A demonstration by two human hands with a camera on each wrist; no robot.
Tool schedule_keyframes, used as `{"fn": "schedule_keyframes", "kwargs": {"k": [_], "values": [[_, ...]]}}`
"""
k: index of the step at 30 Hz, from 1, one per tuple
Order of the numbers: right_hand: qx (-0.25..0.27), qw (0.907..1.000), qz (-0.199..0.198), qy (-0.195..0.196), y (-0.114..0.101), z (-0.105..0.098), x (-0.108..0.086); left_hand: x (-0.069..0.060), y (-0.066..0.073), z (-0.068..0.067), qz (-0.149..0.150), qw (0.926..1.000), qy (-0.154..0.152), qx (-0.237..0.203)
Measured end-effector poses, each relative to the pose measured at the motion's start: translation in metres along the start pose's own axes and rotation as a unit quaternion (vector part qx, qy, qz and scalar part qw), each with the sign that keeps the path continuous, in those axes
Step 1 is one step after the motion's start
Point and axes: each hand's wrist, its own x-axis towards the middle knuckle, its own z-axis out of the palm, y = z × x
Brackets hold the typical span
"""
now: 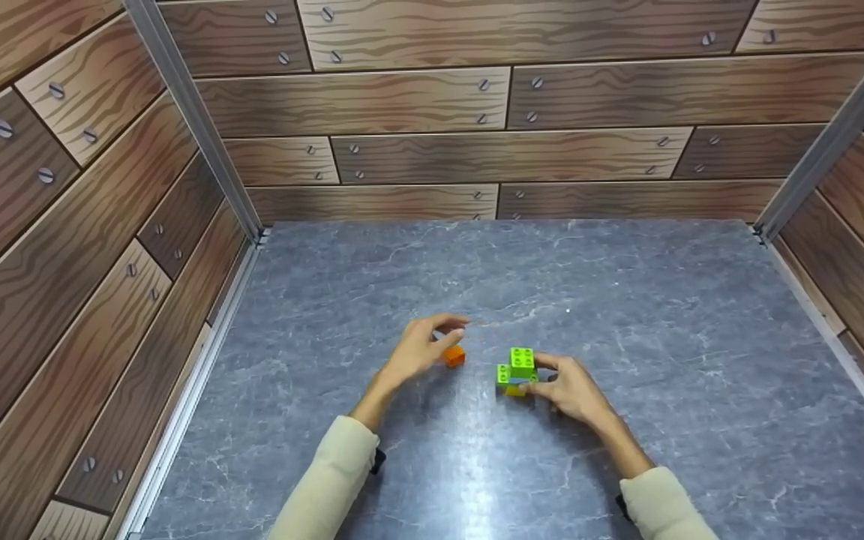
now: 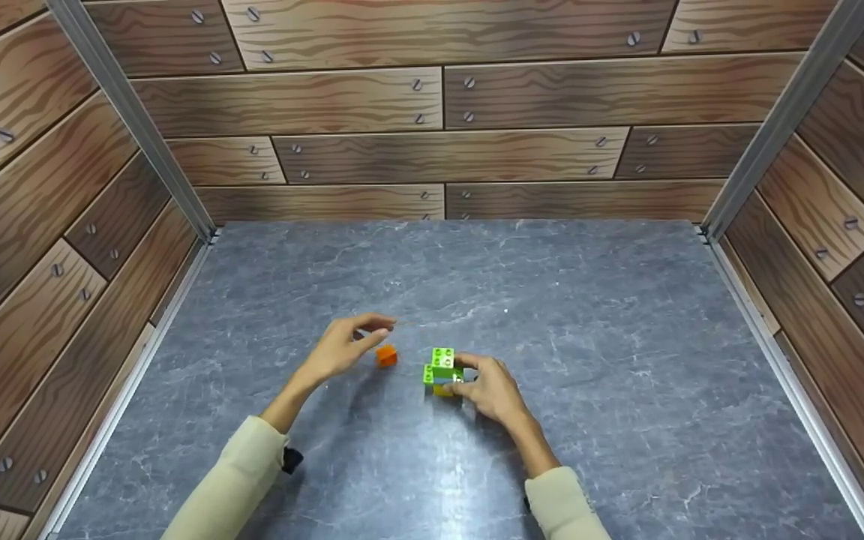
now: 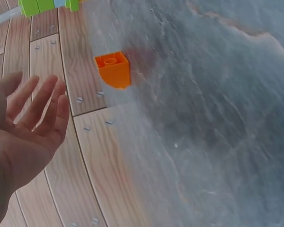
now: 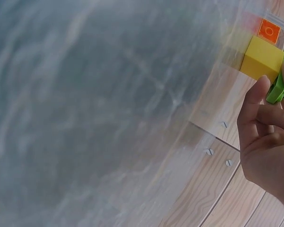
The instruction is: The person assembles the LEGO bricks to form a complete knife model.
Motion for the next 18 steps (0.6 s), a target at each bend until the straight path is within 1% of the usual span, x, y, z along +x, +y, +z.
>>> {"fn": "schedule_keyframes", "kwargs": {"k": [4, 6, 8, 12, 15, 18], "values": [[0.001, 1.0, -0.007, -0.003, 0.001, -0.001, -0.001, -0.003, -0.009, 0.001, -0.023, 0.9995, 0.023, 0.003], [-0.001, 0.9999, -0.01, -0.004, 0.001, -0.001, -0.002, -0.003, -0.014, 0.001, -0.029, 0.9992, 0.027, 0.01], [-0.004, 0.9999, -0.01, -0.005, 0.001, -0.001, -0.002, -0.004, -0.018, 0.001, -0.032, 0.9991, 0.021, 0.016], [-0.007, 0.9999, -0.011, -0.003, 0.001, -0.001, -0.001, -0.005, -0.025, 0.001, -0.041, 0.9988, -0.01, 0.025], [-0.008, 0.9999, -0.009, -0.002, 0.0, -0.001, -0.002, -0.007, -0.031, -0.001, -0.049, 0.9984, -0.023, 0.014], [-0.01, 0.9999, -0.007, -0.001, -0.001, -0.001, -0.002, -0.008, -0.036, -0.002, -0.054, 0.9982, -0.026, -0.002]]}}
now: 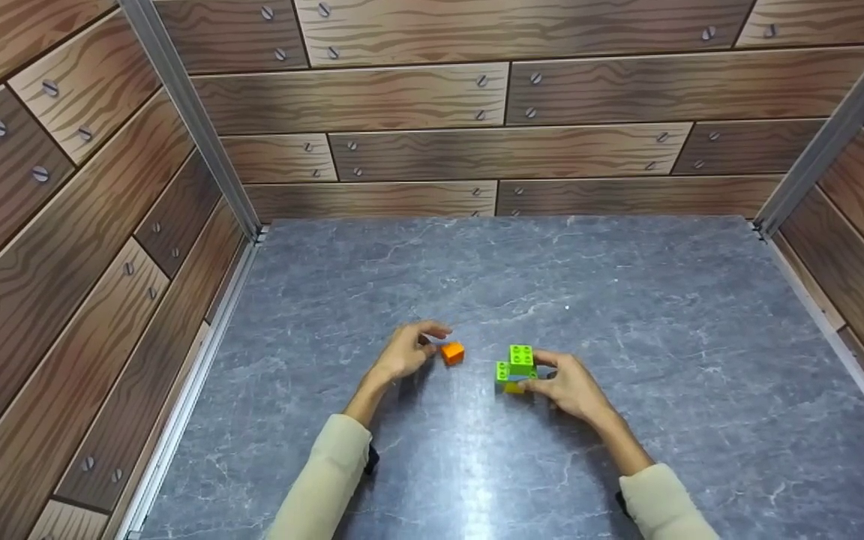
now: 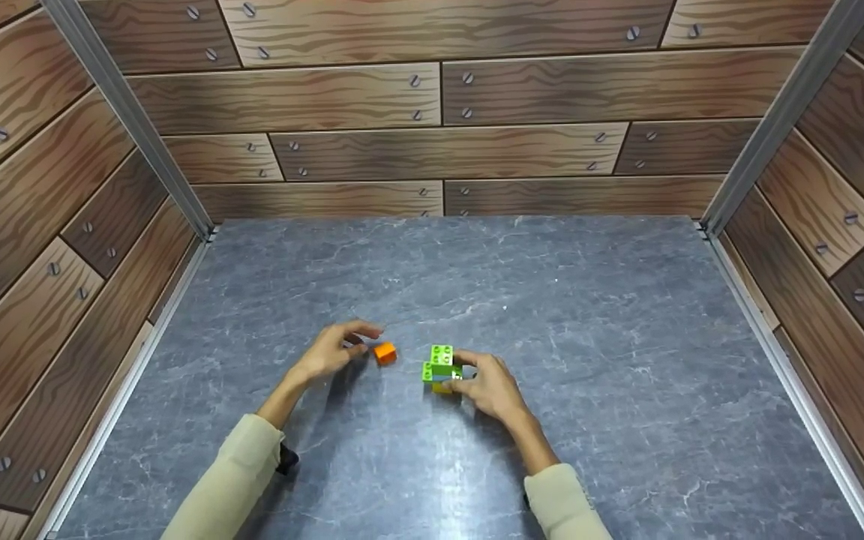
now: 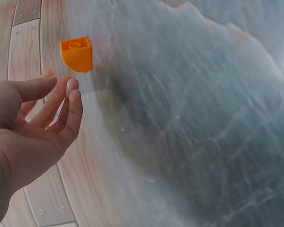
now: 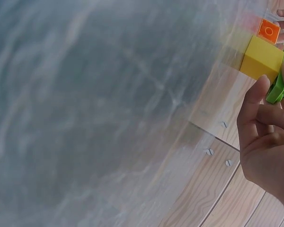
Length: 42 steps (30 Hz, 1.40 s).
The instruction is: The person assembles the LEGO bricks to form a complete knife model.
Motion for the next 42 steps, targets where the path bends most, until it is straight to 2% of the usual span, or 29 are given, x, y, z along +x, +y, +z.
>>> {"fn": "schedule_keyframes", "kwargs": {"k": [5, 12, 17, 21, 27, 33, 38, 42], "values": [[0.001, 1.0, -0.002, 0.0, 0.001, -0.001, 0.0, 0.002, -0.007, -0.001, -0.004, 0.9998, -0.009, -0.018], [0.005, 1.0, -0.004, -0.002, 0.001, 0.0, 0.001, 0.006, -0.013, 0.005, -0.019, 0.999, -0.032, -0.027], [0.015, 0.9999, 0.001, -0.007, 0.002, 0.001, 0.0, 0.01, -0.013, 0.008, -0.01, 0.9978, -0.047, -0.046], [0.01, 0.9999, -0.002, -0.007, 0.001, 0.0, -0.001, 0.012, -0.012, 0.01, -0.021, 0.9976, -0.057, -0.033], [0.002, 1.0, 0.0, -0.005, 0.0, -0.001, -0.002, 0.014, -0.012, 0.015, -0.024, 0.998, -0.057, -0.013], [0.007, 1.0, -0.003, -0.007, -0.001, 0.0, -0.001, 0.013, -0.012, 0.016, -0.014, 0.9987, -0.049, -0.002], [0.009, 0.9999, -0.005, -0.008, 0.0, 0.001, 0.0, 0.01, -0.013, 0.018, -0.001, 0.9991, -0.04, -0.01], [0.008, 0.9999, -0.008, -0.006, 0.0, 0.001, 0.0, 0.009, -0.01, 0.02, -0.01, 0.9989, -0.041, -0.02]]}}
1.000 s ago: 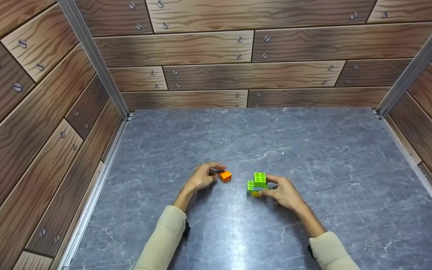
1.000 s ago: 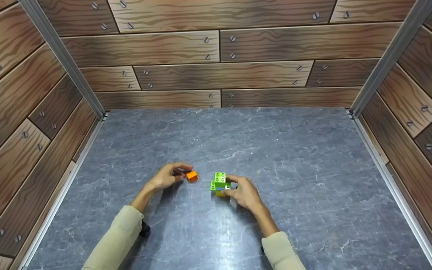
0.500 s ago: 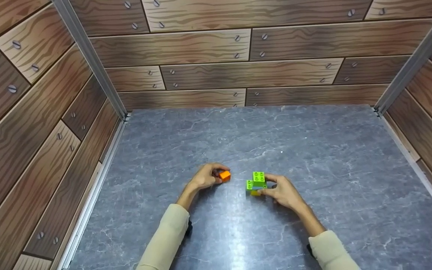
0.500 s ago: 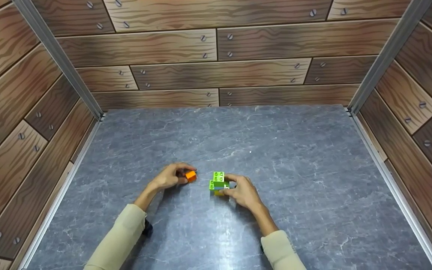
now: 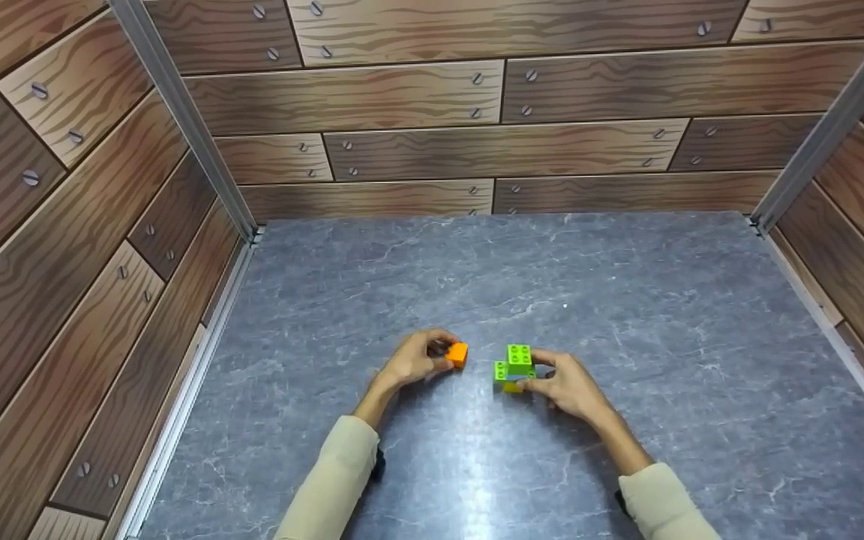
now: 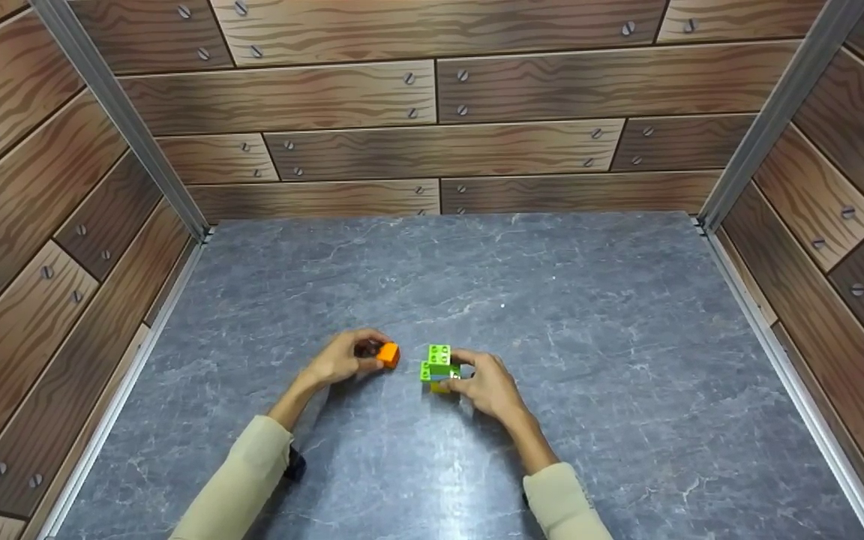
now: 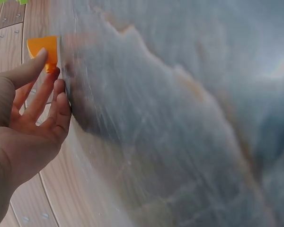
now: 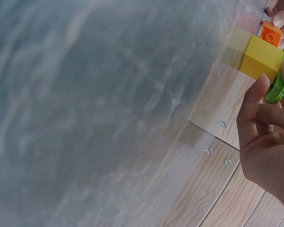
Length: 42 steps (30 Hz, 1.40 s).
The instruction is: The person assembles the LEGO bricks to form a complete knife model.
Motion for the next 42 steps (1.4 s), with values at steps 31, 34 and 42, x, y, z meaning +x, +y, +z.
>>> {"fn": "schedule_keyframes", "kwargs": {"k": [31, 34, 42], "values": [[0.006, 1.0, -0.002, 0.001, 0.002, 0.0, 0.0, -0.001, 0.042, 0.011, 0.066, 0.9972, 0.033, 0.013], [0.003, 1.0, 0.0, 0.002, 0.0, 0.0, 0.0, -0.001, 0.05, 0.011, 0.072, 0.9964, 0.044, 0.007], [0.005, 1.0, 0.0, 0.002, 0.001, 0.0, 0.0, -0.004, 0.071, 0.01, 0.082, 0.9954, 0.05, 0.004]]}}
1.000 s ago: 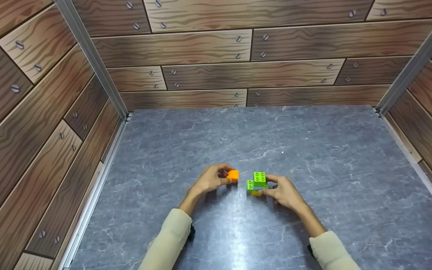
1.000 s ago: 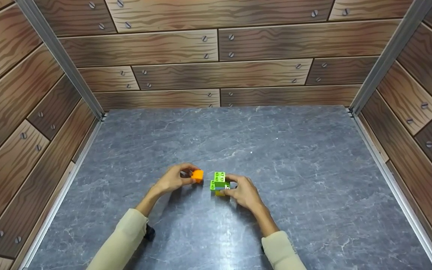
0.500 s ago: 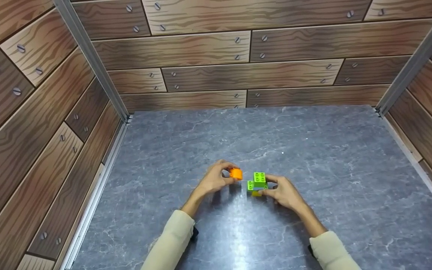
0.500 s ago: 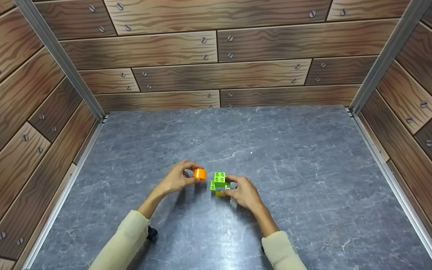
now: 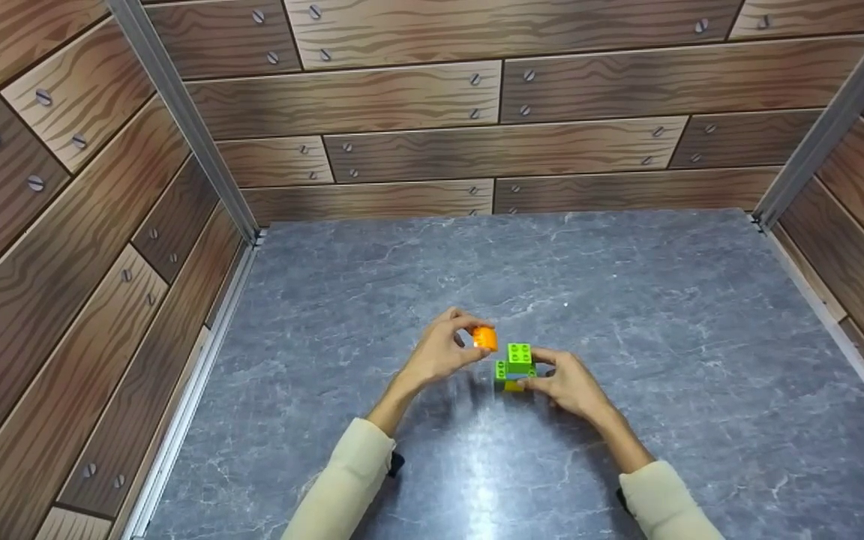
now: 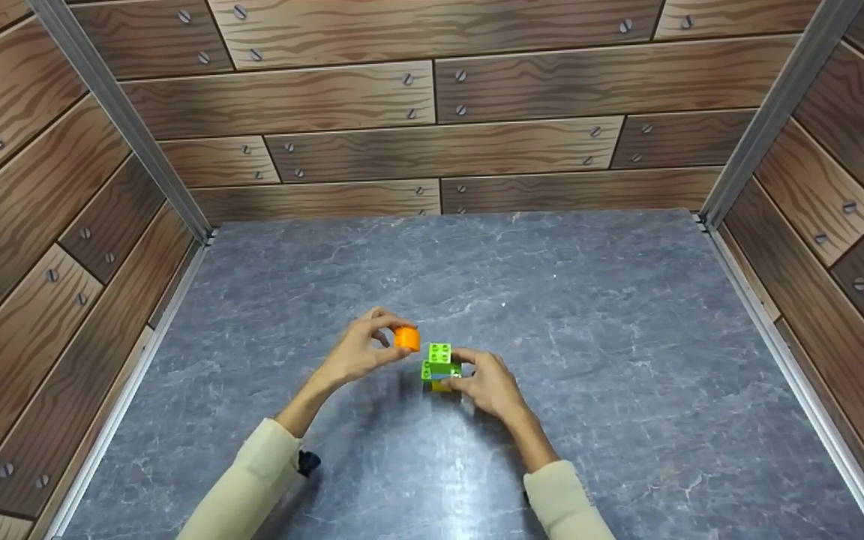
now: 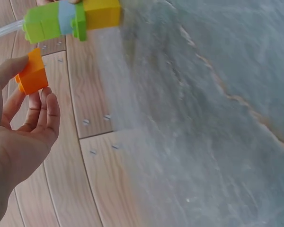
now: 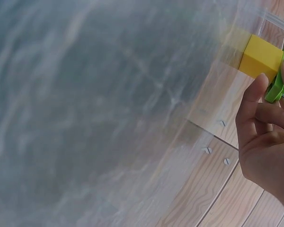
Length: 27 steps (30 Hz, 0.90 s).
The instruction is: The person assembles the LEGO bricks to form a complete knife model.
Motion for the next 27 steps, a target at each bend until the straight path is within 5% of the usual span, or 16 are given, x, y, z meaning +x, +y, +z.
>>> {"fn": "schedule_keyframes", "kwargs": {"k": [11, 27], "values": [[-0.008, 0.9999, -0.008, 0.0, 0.0, 0.0, 0.0, 0.004, 0.018, 0.003, 0.047, 0.9986, -0.016, -0.019], [0.01, 0.9999, -0.001, -0.011, 0.002, -0.001, 0.0, 0.013, 0.026, 0.014, 0.059, 0.9978, -0.031, -0.005]]}}
